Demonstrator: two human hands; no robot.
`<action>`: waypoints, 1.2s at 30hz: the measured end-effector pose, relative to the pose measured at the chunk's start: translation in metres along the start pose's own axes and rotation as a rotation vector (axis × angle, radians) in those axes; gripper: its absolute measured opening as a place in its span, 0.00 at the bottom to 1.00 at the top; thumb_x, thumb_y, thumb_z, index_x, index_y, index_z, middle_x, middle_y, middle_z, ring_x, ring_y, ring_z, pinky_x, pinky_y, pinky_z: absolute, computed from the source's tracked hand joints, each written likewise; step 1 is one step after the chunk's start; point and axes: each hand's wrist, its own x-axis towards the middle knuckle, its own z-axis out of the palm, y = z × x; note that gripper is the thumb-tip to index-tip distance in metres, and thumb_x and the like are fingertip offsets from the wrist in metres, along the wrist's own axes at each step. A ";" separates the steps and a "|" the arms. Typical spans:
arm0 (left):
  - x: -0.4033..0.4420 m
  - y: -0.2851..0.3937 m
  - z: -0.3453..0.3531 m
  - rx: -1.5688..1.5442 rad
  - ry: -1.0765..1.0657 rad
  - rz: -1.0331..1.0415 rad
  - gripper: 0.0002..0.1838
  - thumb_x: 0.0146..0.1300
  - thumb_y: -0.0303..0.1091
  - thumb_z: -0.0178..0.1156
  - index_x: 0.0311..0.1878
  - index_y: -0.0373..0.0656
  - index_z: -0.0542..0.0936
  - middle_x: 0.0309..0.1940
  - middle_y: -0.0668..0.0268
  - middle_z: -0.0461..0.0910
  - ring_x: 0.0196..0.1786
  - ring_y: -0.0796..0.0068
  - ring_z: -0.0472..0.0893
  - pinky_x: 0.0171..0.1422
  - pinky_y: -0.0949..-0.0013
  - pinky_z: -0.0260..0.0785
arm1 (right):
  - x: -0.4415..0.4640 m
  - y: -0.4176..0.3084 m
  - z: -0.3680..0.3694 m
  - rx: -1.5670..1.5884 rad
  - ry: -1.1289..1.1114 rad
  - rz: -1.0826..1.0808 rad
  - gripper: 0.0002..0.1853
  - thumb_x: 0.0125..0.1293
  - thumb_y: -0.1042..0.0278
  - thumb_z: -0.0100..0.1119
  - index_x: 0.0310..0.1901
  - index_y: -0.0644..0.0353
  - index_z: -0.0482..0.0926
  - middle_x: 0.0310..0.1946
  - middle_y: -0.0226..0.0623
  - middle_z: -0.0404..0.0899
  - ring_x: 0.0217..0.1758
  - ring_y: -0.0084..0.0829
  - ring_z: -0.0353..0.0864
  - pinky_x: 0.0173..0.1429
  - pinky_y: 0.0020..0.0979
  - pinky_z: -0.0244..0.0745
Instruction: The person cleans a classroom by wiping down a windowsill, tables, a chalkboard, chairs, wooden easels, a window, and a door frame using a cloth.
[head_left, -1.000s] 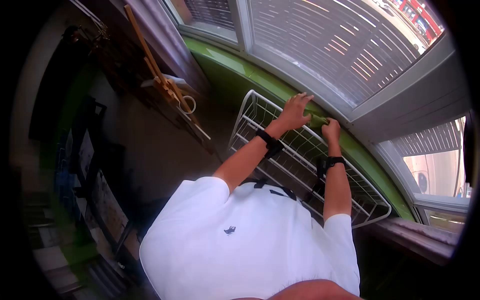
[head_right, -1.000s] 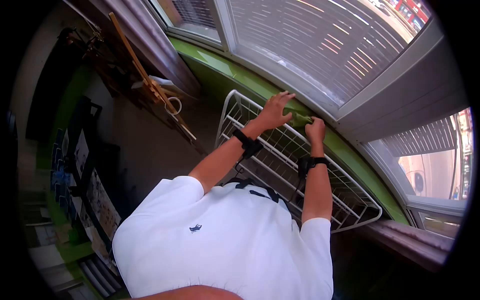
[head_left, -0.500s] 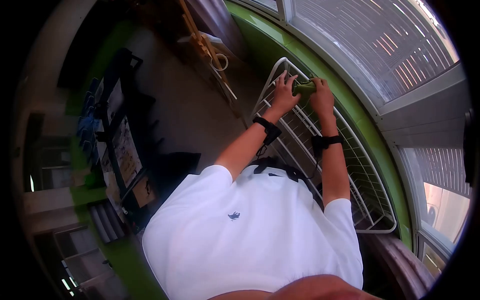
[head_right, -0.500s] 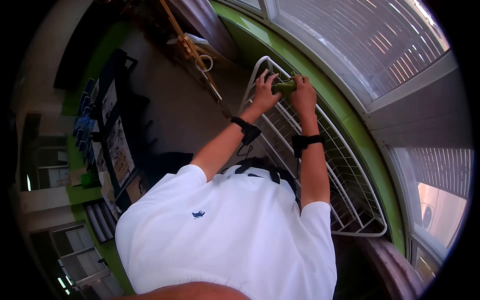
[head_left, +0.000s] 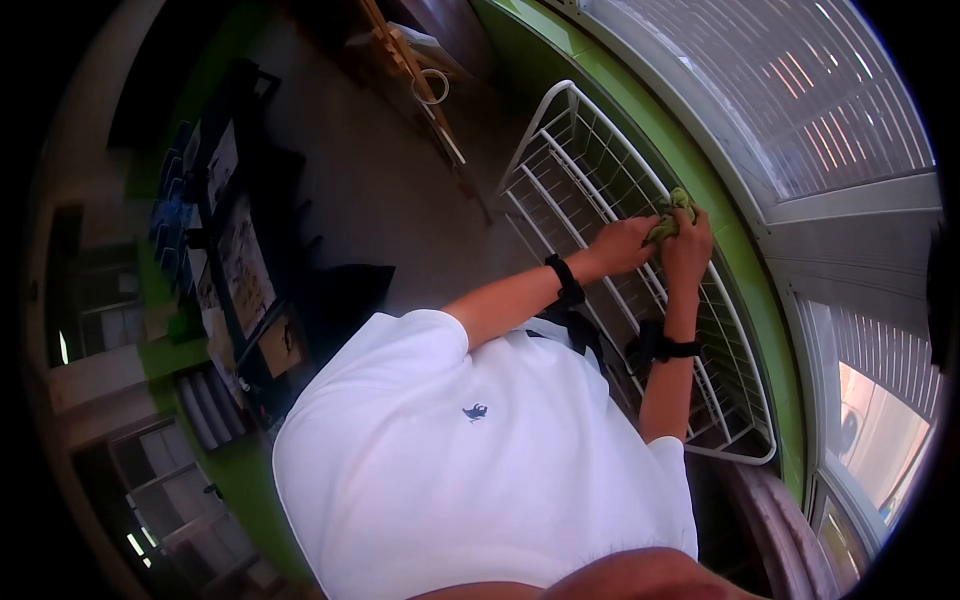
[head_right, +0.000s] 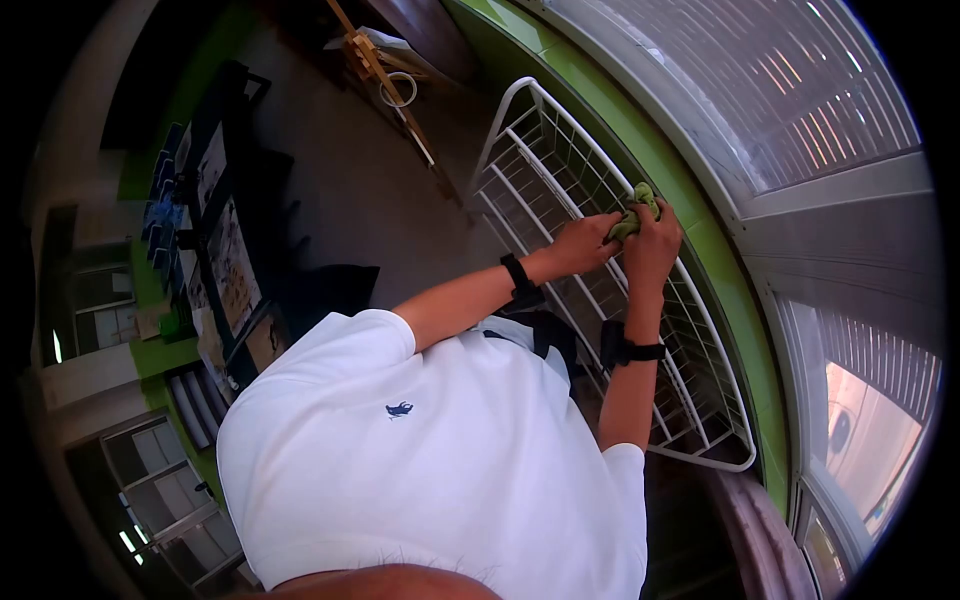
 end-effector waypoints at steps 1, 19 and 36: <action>-0.003 0.002 -0.003 0.019 -0.127 -0.074 0.14 0.60 0.39 0.57 0.44 0.40 0.74 0.37 0.51 0.78 0.43 0.46 0.79 0.43 0.49 0.72 | -0.009 -0.001 0.003 0.005 -0.006 -0.004 0.17 0.49 0.80 0.57 0.42 0.54 0.83 0.56 0.41 0.74 0.51 0.48 0.77 0.58 0.45 0.69; -0.080 0.013 -0.223 -0.347 0.073 0.351 0.10 0.52 0.26 0.56 0.38 0.34 0.78 0.36 0.59 0.72 0.36 0.61 0.77 0.42 0.61 0.70 | 0.016 -0.159 0.017 0.208 -0.034 -0.189 0.21 0.56 0.74 0.63 0.53 0.62 0.72 0.43 0.44 0.80 0.45 0.49 0.80 0.48 0.39 0.74; -0.422 -0.237 -0.465 -0.493 1.155 -0.655 0.20 0.62 0.44 0.55 0.32 0.32 0.81 0.24 0.52 0.81 0.29 0.65 0.80 0.38 0.63 0.69 | -0.060 -0.502 0.292 0.085 -1.190 -0.703 0.30 0.58 0.51 0.67 0.53 0.67 0.73 0.40 0.51 0.80 0.47 0.42 0.80 0.53 0.40 0.72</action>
